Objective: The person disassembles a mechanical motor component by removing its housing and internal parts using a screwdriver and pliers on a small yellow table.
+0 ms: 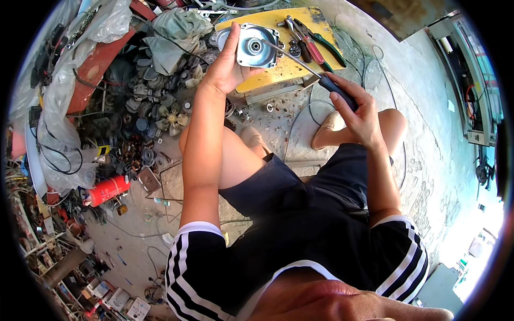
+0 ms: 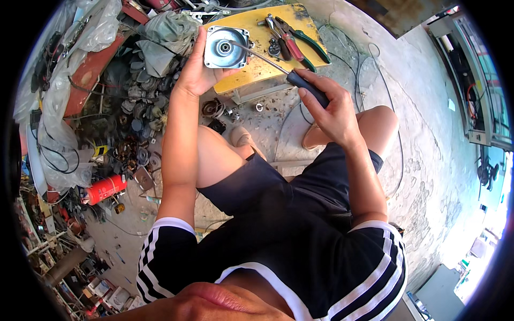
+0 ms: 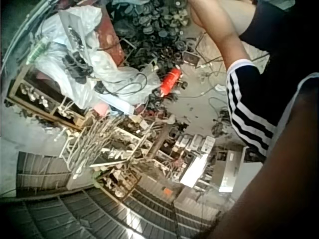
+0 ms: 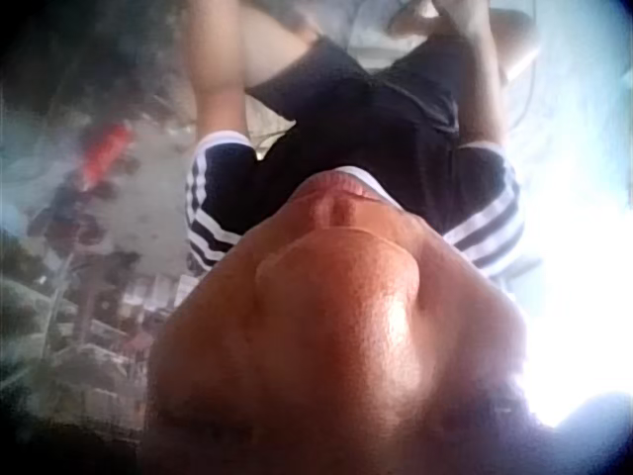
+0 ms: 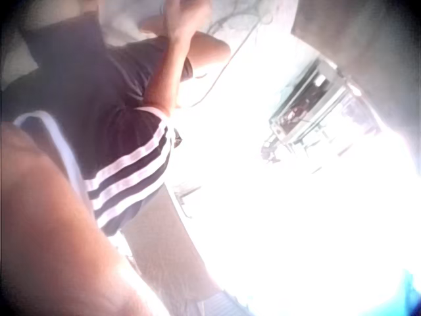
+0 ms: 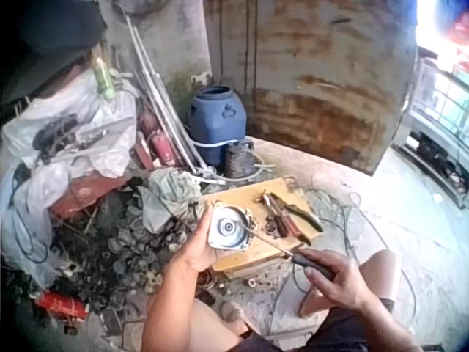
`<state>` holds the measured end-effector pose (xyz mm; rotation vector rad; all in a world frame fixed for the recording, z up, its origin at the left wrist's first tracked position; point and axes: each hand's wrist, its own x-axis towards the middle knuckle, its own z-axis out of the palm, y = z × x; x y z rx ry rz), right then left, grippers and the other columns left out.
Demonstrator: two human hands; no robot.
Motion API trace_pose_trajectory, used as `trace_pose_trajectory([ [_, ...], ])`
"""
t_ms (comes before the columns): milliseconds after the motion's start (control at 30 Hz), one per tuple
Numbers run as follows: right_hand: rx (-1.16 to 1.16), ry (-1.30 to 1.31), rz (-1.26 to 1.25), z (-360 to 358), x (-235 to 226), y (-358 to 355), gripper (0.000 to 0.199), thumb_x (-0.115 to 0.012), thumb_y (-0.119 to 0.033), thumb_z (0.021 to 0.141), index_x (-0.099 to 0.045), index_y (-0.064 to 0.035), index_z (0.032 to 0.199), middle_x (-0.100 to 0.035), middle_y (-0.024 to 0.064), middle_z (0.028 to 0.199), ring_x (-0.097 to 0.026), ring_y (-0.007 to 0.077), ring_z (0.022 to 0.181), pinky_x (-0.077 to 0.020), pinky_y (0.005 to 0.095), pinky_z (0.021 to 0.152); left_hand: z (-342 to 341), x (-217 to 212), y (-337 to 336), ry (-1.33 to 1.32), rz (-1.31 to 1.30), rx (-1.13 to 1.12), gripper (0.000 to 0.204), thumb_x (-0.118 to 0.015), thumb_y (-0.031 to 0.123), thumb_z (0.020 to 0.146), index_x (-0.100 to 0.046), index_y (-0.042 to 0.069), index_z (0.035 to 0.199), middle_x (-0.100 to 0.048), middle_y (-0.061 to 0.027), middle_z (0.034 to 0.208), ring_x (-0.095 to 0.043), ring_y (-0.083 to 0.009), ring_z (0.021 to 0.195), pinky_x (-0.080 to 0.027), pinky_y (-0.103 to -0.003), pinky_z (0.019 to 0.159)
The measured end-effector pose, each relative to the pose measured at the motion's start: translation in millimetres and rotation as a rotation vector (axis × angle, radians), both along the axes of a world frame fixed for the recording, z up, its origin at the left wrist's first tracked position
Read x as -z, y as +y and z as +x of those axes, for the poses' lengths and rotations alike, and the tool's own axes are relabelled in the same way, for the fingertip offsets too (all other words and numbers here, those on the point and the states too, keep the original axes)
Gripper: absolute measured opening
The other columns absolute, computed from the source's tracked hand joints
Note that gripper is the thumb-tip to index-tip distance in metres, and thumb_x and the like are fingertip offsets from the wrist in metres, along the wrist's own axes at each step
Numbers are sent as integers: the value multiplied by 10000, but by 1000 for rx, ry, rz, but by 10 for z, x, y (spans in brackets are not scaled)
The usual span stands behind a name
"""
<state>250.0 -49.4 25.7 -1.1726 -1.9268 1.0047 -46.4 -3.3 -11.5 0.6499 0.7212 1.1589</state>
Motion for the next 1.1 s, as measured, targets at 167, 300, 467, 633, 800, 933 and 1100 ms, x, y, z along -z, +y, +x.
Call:
trace_pose_trajectory([
  [167, -8, -22, -47, -39, -38, -10, 348, -658, -130, 904, -643, -46, 1241, -687, 147, 1030, -653, 196, 928, -487, 300, 847, 13, 16, 12, 2, -6, -5, 754, -425, 681, 925, -496, 48, 1330, -613, -143, 1255, -610, -307, 1135, -486, -501, 983],
  [300, -2, 20, -80, -39, -19, -13, 349, -656, -140, 912, -640, -43, 1247, -691, 129, 1007, -640, 169, 912, -488, 291, 831, 36, -26, 10, -5, 30, 27, 747, -439, 669, 927, -490, 50, 1340, -606, -144, 1268, -601, -308, 1147, -462, -517, 1009],
  [467, 1, 99, -188, -31, -12, -16, 355, -652, -162, 931, -632, -43, 1265, -671, 50, 948, -586, 99, 803, -483, 253, 734, 53, -22, 9, 23, 14, -34, 718, -457, 646, 934, -494, 53, 1337, -609, -134, 1265, -599, -298, 1149, -467, -516, 1006],
  [633, -7, 189, -299, -37, -29, -23, 362, -649, -173, 942, -627, -54, 1283, -624, -9, 888, -514, 43, 704, -443, 210, 624, 45, -46, 10, -9, 47, -44, 592, -484, 553, 966, -535, 60, 1290, -630, -106, 1230, -613, -247, 1123, -483, -481, 985],
  [800, 12, 212, -348, -79, -13, -57, 368, -637, -184, 952, -617, -54, 1295, -619, -6, 856, -516, 46, 704, -446, 212, 626, 70, -46, 9, 40, 70, -84, 537, -488, 524, 968, -560, 75, 1253, -641, -84, 1206, -616, -219, 1107, -478, -447, 986],
  [933, 67, 173, -321, -269, 3, -211, 372, -620, -178, 958, -602, -42, 1303, -647, 24, 879, -539, 67, 726, -462, 231, 661, 158, -58, 9, 33, 66, -167, 544, -479, 541, 961, -562, 75, 1230, -645, -74, 1184, -614, -210, 1100, -468, -439, 1005],
  [1100, 110, 187, -235, -420, 99, -315, 364, -623, -139, 945, -600, -3, 1282, -680, 102, 977, -596, 116, 826, -480, 260, 773, 179, -39, 35, 66, 124, -197, 543, -474, 553, 958, -560, 78, 1207, -645, -68, 1162, -616, -206, 1081, -467, -428, 1014],
])
